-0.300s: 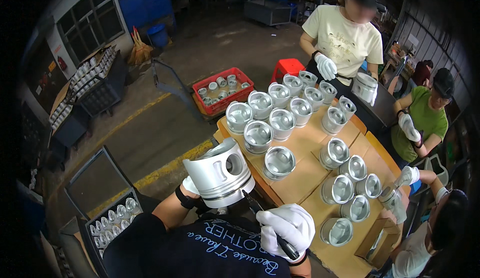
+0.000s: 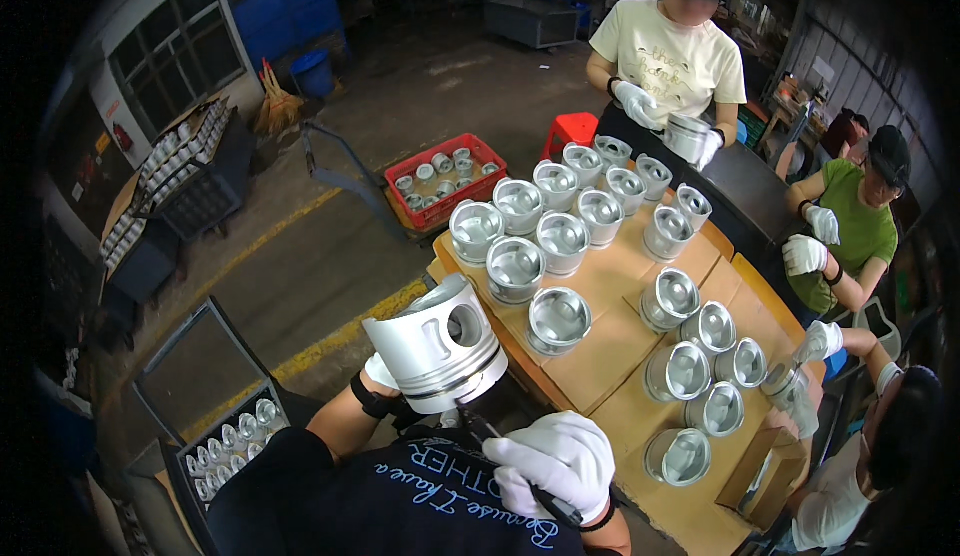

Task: Inspecting and sorting metal engine pistons on a work table in a factory setting.

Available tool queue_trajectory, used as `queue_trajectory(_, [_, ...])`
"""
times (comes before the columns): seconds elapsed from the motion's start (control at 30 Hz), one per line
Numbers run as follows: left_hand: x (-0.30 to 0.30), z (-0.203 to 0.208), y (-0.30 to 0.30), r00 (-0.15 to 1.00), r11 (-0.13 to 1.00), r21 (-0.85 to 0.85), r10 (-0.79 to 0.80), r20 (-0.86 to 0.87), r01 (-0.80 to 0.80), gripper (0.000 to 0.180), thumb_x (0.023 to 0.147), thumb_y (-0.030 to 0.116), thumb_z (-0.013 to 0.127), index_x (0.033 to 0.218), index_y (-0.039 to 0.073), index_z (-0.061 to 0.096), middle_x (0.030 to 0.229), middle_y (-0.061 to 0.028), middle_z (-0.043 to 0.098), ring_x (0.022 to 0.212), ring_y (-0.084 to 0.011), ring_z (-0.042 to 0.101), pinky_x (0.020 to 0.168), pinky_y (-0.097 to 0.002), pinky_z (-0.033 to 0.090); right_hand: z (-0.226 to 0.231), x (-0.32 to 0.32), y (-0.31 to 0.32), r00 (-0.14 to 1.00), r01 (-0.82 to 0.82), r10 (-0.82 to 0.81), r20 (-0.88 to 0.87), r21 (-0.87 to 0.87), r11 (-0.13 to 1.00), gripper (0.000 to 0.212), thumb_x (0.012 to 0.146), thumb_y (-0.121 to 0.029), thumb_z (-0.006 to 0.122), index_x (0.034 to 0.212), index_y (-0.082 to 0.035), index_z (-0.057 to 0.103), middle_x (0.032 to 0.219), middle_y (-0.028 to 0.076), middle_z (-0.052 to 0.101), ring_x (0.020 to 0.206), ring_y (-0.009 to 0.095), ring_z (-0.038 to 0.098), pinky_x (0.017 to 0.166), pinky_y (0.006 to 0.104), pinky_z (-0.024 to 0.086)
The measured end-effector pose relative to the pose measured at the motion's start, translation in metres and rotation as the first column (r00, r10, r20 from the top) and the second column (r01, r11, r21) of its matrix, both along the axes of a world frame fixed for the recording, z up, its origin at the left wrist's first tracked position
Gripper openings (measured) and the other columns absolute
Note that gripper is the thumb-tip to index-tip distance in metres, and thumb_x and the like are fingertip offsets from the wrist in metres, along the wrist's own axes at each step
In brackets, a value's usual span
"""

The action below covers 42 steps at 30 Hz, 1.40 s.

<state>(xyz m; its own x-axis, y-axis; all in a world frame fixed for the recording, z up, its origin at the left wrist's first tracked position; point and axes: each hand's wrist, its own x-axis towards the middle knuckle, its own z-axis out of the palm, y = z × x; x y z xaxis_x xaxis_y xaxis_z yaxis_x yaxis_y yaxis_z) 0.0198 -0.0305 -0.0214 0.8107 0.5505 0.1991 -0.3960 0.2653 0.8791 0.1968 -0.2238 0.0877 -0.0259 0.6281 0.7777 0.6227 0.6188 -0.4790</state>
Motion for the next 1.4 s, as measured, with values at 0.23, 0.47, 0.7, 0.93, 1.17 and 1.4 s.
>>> queue_trajectory(0.23, [0.007,0.003,0.002,0.980,0.970,-0.203,-0.099,0.175,0.135,0.044,0.105,0.021,0.046,0.147,0.010,0.041,0.142,-0.0084,0.052,0.127,-0.0222,0.054,0.107,-0.0382,0.046,-0.018,0.011,-0.012,0.987,0.059,-0.044,-0.152,0.095,0.994,0.023,0.089,-0.024,0.066,0.096,-0.002,0.068,0.074,0.007,0.067,0.056,0.024,0.063,0.055,0.0334,0.051])
queue_trajectory(0.47, [0.006,0.005,-0.006,0.912,0.879,-0.387,-0.118,0.392,0.279,0.048,0.105,0.021,0.047,0.150,0.013,0.036,0.146,-0.0062,0.049,0.130,-0.0216,0.051,0.109,-0.0389,0.044,-0.052,0.010,-0.041,0.843,0.391,-0.369,-0.391,-0.025,0.920,0.034,0.097,-0.031,0.058,0.091,0.001,0.065,0.068,0.008,0.063,0.052,0.021,0.060,0.053,0.0317,0.048])
queue_trajectory(0.7, [0.002,0.018,-0.015,0.975,0.974,-0.217,0.107,0.194,-0.064,0.043,0.101,0.021,0.055,0.140,0.005,0.049,0.133,-0.0098,0.059,0.118,-0.0207,0.060,0.102,-0.0353,0.050,-0.061,0.015,-0.062,0.772,0.402,-0.401,-0.493,-0.109,0.909,0.031,0.098,-0.029,0.056,0.093,0.001,0.064,0.066,0.011,0.063,0.052,0.022,0.062,0.053,0.0300,0.047])
queue_trajectory(0.93, [-0.003,0.011,-0.019,0.979,0.990,-0.085,0.127,0.161,-0.114,0.051,0.097,0.021,0.063,0.143,0.006,0.046,0.138,-0.0096,0.056,0.123,-0.0200,0.057,0.104,-0.0355,0.049,-0.063,0.022,-0.066,0.900,0.284,-0.263,-0.347,0.009,0.959,0.032,0.098,-0.027,0.054,0.097,0.005,0.062,0.066,0.012,0.059,0.048,0.020,0.058,0.048,0.0276,0.042])
queue_trajectory(1.17, [-0.007,0.007,-0.043,0.956,0.903,-0.428,0.162,0.245,-0.044,0.043,0.100,0.019,0.057,0.140,0.005,0.050,0.131,-0.0095,0.061,0.116,-0.0204,0.063,0.099,-0.0347,0.053,-0.055,0.024,-0.069,0.907,0.306,-0.301,-0.296,-0.028,0.951,0.032,0.096,-0.028,0.055,0.094,0.003,0.063,0.064,0.010,0.061,0.048,0.019,0.056,0.056,0.0305,0.041])
queue_trajectory(1.4, [-0.015,-0.003,-0.047,0.940,0.851,-0.525,0.186,0.287,-0.008,0.044,0.101,0.020,0.056,0.142,0.006,0.048,0.135,-0.0084,0.058,0.120,-0.0203,0.060,0.101,-0.0350,0.052,-0.059,0.027,-0.069,0.880,0.410,-0.404,-0.250,-0.033,0.912,0.033,0.096,-0.029,0.054,0.090,0.002,0.064,0.062,0.010,0.060,0.047,0.018,0.055,0.054,0.0299,0.040])
